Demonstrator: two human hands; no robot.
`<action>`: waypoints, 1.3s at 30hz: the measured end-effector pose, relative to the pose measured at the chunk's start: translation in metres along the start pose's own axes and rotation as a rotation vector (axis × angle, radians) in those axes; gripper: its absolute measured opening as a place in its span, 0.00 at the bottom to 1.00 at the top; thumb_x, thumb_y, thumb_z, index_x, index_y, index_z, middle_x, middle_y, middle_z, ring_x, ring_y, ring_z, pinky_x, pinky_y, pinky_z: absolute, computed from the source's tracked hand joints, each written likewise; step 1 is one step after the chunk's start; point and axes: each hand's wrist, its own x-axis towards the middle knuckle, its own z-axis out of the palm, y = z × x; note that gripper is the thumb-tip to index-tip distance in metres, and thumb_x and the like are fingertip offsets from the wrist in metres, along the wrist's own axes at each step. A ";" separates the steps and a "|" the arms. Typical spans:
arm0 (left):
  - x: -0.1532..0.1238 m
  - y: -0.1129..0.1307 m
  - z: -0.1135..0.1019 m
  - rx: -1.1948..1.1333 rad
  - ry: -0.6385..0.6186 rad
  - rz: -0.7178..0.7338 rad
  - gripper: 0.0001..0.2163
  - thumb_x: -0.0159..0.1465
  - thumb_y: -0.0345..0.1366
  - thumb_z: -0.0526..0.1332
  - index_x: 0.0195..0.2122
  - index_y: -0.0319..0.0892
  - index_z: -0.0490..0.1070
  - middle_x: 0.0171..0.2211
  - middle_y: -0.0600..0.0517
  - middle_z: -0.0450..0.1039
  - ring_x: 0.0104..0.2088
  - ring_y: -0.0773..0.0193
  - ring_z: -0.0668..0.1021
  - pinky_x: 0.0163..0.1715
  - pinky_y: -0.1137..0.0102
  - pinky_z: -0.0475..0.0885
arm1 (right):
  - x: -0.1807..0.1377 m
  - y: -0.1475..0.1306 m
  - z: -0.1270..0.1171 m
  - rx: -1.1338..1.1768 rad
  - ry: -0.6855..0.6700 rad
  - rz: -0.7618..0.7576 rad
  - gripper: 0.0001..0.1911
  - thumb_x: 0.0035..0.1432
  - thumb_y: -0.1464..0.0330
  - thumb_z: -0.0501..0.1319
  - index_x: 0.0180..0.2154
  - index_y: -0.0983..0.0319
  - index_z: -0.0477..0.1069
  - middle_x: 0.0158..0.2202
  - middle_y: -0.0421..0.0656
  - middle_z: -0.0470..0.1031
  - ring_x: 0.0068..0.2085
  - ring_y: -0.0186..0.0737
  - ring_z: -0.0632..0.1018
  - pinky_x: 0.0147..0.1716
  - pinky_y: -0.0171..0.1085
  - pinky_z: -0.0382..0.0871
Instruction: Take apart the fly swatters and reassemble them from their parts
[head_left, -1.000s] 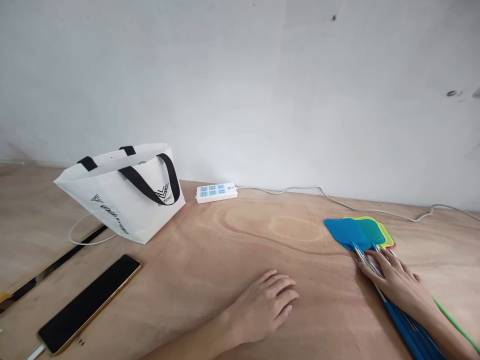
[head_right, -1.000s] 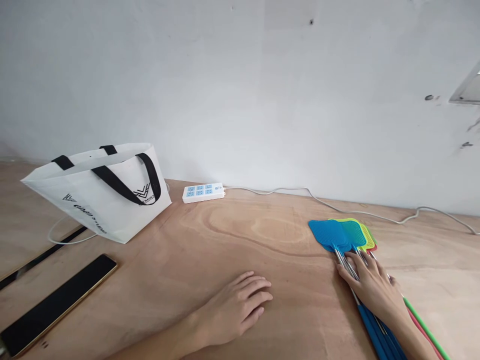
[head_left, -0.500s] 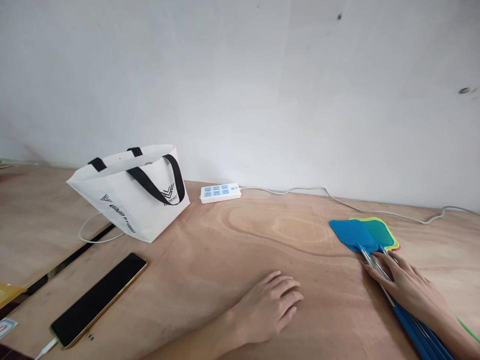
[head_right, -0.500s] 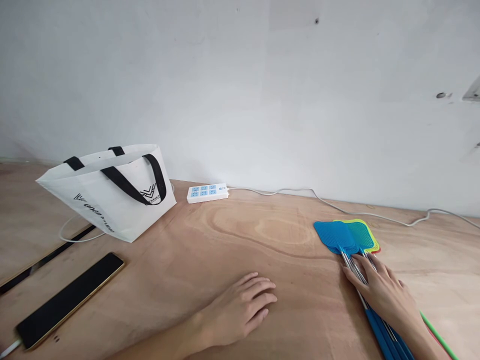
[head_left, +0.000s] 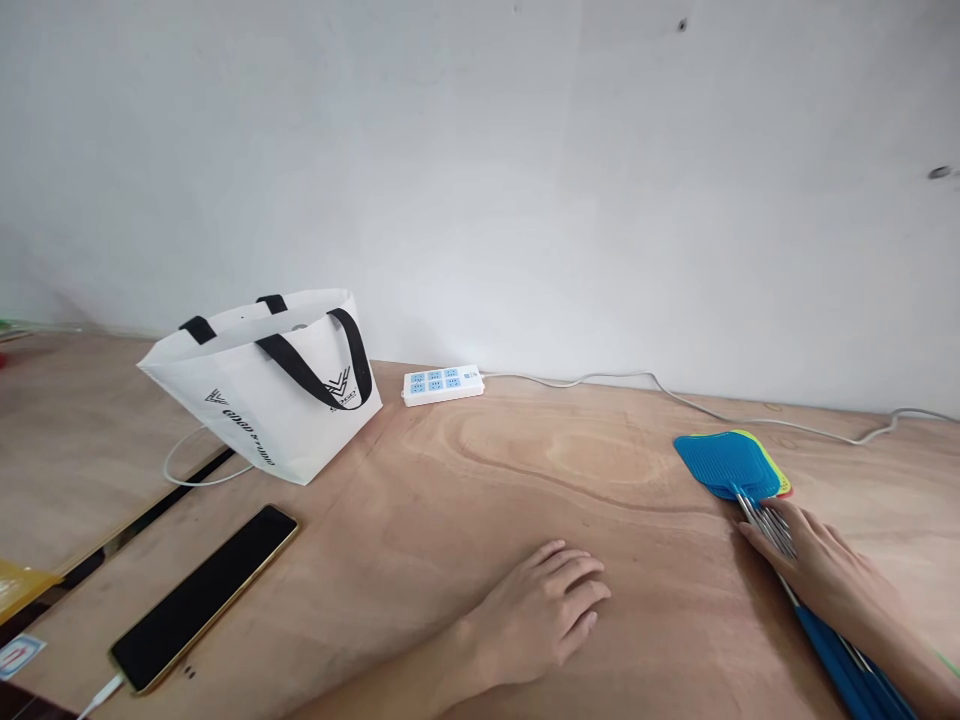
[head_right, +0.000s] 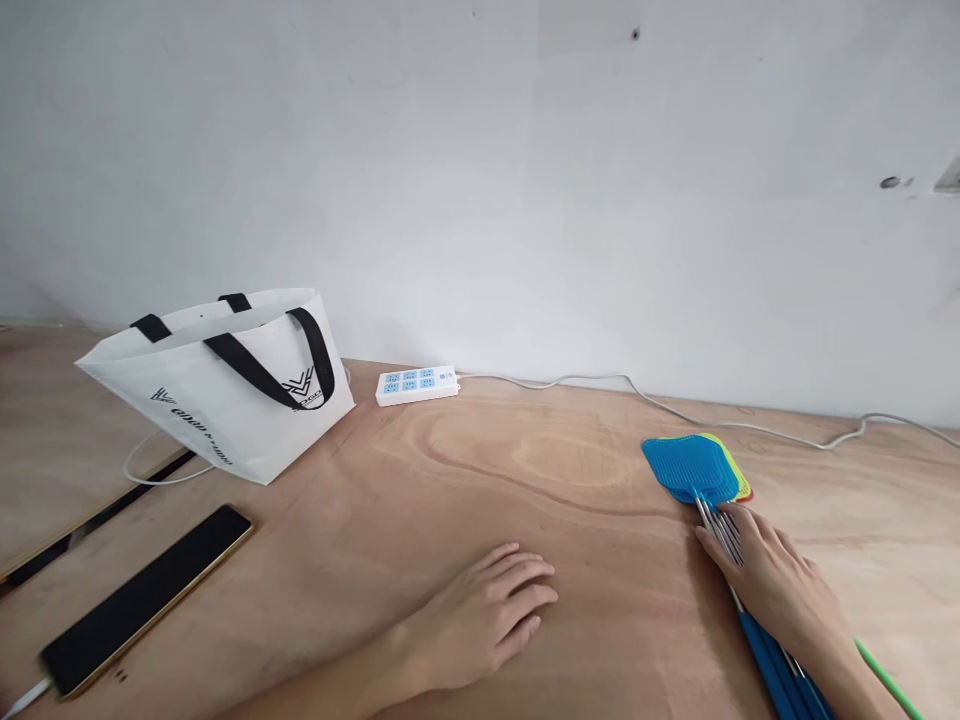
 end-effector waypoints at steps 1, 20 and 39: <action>0.000 0.000 0.000 0.002 -0.001 0.001 0.11 0.74 0.34 0.54 0.54 0.43 0.70 0.60 0.49 0.71 0.61 0.61 0.72 0.69 0.63 0.57 | -0.002 -0.003 -0.001 -0.006 0.006 -0.006 0.38 0.60 0.39 0.39 0.59 0.54 0.60 0.61 0.52 0.70 0.60 0.63 0.72 0.50 0.58 0.71; 0.001 0.000 -0.001 0.010 0.000 0.011 0.11 0.74 0.34 0.54 0.55 0.44 0.70 0.59 0.48 0.72 0.61 0.61 0.72 0.68 0.62 0.59 | -0.009 -0.010 -0.008 -0.020 0.003 -0.036 0.38 0.60 0.40 0.37 0.60 0.55 0.58 0.64 0.51 0.67 0.63 0.62 0.68 0.53 0.59 0.67; 0.000 -0.001 0.001 -0.009 -0.009 -0.001 0.12 0.74 0.35 0.53 0.55 0.43 0.70 0.60 0.48 0.71 0.62 0.60 0.71 0.68 0.61 0.58 | -0.009 -0.004 -0.005 -0.042 0.008 -0.062 0.36 0.60 0.43 0.39 0.61 0.54 0.59 0.63 0.52 0.68 0.63 0.63 0.68 0.52 0.58 0.69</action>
